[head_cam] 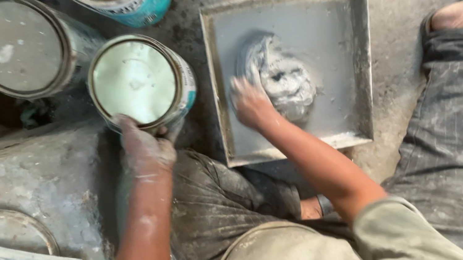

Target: The person sits on the floor mixing gray putty in a square metal tray, kneading and folding the material by hand. They pour water from a plastic bottle into the tray, continue working the putty, and scrape it off their hand and the tray edge with a putty knife.

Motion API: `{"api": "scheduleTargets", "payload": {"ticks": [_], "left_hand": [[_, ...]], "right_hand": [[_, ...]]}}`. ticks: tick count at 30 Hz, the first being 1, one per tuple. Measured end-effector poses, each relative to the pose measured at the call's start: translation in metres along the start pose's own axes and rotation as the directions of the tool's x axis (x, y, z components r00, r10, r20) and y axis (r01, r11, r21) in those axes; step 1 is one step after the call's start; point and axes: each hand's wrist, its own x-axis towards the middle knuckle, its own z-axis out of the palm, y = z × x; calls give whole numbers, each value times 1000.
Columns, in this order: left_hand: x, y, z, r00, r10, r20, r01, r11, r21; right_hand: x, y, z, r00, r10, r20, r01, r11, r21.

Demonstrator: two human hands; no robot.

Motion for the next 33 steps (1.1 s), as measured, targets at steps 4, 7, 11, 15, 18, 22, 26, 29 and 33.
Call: {"api": "scheduleTargets", "payload": {"ticks": [4, 7, 11, 15, 18, 22, 26, 29, 33], "left_hand": [[-15, -21, 7, 994, 66, -92, -75, 992, -102], [-36, -31, 8, 987, 115, -108, -131, 979, -154], [-63, -36, 7, 934, 348, 76, -351, 935, 38], [-61, -34, 28, 902, 411, -134, -351, 878, 325], [-44, -23, 53, 727, 687, 13, -604, 630, 487], [-29, 14, 83, 822, 413, 391, -421, 904, -70], [-41, 47, 104, 752, 371, 544, -278, 928, -248], [-61, 58, 109, 788, 359, 500, -294, 933, -207], [-97, 75, 106, 680, 383, 626, -231, 921, -313]], "right_hand": [[-52, 31, -32, 835, -303, 460, 381, 921, -84], [-71, 85, -67, 656, -429, 621, 640, 753, -155], [-76, 133, -111, 819, -454, 352, 553, 789, -267], [-83, 130, -129, 998, -60, -33, 57, 996, -61], [-93, 117, -125, 943, 262, -206, -276, 960, -41], [-96, 112, -111, 790, 570, -225, -544, 821, 171], [-80, 90, -100, 556, 783, 278, -830, 539, 143], [-56, 58, -96, 418, 758, 500, -907, 314, 282], [-22, 29, -109, 472, 644, 602, -836, 110, 538]]}}
